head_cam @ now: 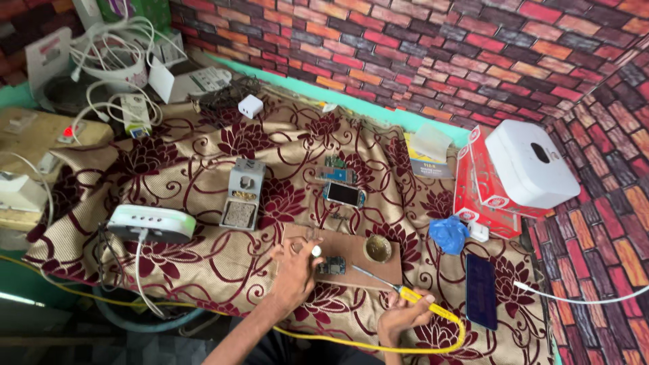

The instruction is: The person uses a soldering iron and solder wire to attach components to a small circuit board. They repeatedly apply heat and solder to specific points on the board while holding it steady with the other hand.

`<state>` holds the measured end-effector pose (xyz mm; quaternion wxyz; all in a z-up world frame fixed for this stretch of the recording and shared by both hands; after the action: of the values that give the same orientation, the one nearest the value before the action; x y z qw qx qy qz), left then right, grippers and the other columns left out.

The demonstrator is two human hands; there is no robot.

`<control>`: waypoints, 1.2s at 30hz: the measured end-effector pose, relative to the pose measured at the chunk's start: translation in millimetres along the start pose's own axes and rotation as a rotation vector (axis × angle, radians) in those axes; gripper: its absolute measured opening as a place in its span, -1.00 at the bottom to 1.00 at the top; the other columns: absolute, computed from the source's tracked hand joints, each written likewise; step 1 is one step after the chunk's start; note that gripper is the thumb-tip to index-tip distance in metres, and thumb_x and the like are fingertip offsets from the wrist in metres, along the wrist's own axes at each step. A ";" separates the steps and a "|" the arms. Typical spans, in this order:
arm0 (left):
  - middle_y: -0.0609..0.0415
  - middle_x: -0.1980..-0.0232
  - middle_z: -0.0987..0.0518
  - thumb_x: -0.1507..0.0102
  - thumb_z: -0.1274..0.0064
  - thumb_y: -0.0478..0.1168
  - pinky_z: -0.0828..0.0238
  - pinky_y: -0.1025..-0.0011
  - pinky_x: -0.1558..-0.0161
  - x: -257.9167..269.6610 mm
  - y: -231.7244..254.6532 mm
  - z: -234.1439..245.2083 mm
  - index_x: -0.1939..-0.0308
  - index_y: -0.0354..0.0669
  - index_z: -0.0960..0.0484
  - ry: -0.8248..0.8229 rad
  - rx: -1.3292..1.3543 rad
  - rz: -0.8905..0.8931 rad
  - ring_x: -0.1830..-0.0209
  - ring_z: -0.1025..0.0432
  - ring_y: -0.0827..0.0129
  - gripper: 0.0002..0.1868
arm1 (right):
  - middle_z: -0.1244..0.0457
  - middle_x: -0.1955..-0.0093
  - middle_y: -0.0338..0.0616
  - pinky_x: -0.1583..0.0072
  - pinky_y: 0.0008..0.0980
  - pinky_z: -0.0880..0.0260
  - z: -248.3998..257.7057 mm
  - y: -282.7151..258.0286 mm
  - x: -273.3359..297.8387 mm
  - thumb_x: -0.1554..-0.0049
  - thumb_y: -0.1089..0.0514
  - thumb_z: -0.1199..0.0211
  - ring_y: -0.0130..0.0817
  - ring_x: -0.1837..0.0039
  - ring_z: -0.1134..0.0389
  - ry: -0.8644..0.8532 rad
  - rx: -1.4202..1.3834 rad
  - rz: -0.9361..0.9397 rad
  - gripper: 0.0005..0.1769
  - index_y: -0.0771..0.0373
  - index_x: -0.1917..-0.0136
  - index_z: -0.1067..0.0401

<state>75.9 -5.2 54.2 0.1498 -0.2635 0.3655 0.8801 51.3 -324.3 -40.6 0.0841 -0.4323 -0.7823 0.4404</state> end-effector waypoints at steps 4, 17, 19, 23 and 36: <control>0.02 0.14 -0.55 -0.32 0.04 -0.26 0.12 -0.06 -0.13 1.4 5.6 7.3 -0.31 -0.07 -0.38 0.026 0.024 -0.032 -0.11 -0.22 0.10 -0.55 | -0.12 0.33 -0.25 0.40 -0.51 -0.14 1.9 -0.6 -0.6 -0.42 -0.15 0.04 -0.54 0.43 -0.05 -0.012 0.024 0.024 -0.57 0.24 0.07 -0.21; 0.11 0.20 -0.59 -0.34 0.06 -0.25 0.13 0.02 -0.09 -1.9 3.7 -2.3 -0.26 -0.07 -0.45 -0.085 0.033 0.011 -0.09 -0.20 0.15 -0.62 | -0.07 0.44 -0.19 0.44 -0.49 -0.14 -38.0 -23.9 8.9 -0.44 -0.12 0.10 -0.49 0.44 -0.07 -0.197 0.132 0.072 -0.56 0.24 0.12 -0.17; 0.09 0.20 -0.58 -0.35 0.05 -0.23 0.13 0.03 -0.08 -1.8 1.9 -3.3 -0.24 -0.05 -0.48 -0.093 0.028 0.034 -0.09 -0.20 0.16 -0.64 | -0.06 0.43 -0.19 0.44 -0.49 -0.15 -39.9 -25.6 9.5 -0.45 -0.12 0.10 -0.49 0.44 -0.08 -0.199 0.134 0.071 -0.57 0.25 0.11 -0.17; 0.07 0.18 -0.57 -0.34 0.06 -0.25 0.14 0.03 -0.07 -1.8 1.0 -6.8 -0.24 -0.04 -0.50 -0.135 0.005 0.063 -0.07 -0.20 0.17 -0.63 | -0.06 0.47 -0.18 0.47 -0.51 -0.12 -43.5 -26.9 10.8 -0.42 -0.11 0.10 -0.46 0.49 -0.10 -0.200 0.198 0.047 -0.58 0.24 0.11 -0.15; 0.10 0.17 -0.53 -0.38 0.05 -0.17 0.14 0.08 -0.05 -1.4 0.8 -4.2 -0.24 0.00 -0.50 -0.089 0.014 0.033 -0.05 -0.20 0.23 -0.66 | -0.03 0.48 -0.26 0.48 -0.55 -0.14 -38.1 -24.2 9.4 -0.45 -0.03 0.11 -0.53 0.50 -0.07 -0.200 0.253 0.069 -0.62 0.27 0.11 -0.16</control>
<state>78.1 -8.9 52.9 0.1534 -0.2172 0.3691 0.8906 50.5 -299.6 -1.8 0.0444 -0.3990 -0.7096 0.5791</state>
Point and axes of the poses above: each hand's wrist, its own x-axis away from the middle knuckle, its own z-axis out of the back of the hand, y = z × x, the point moved 10 cm from there along -x, towards the middle knuckle
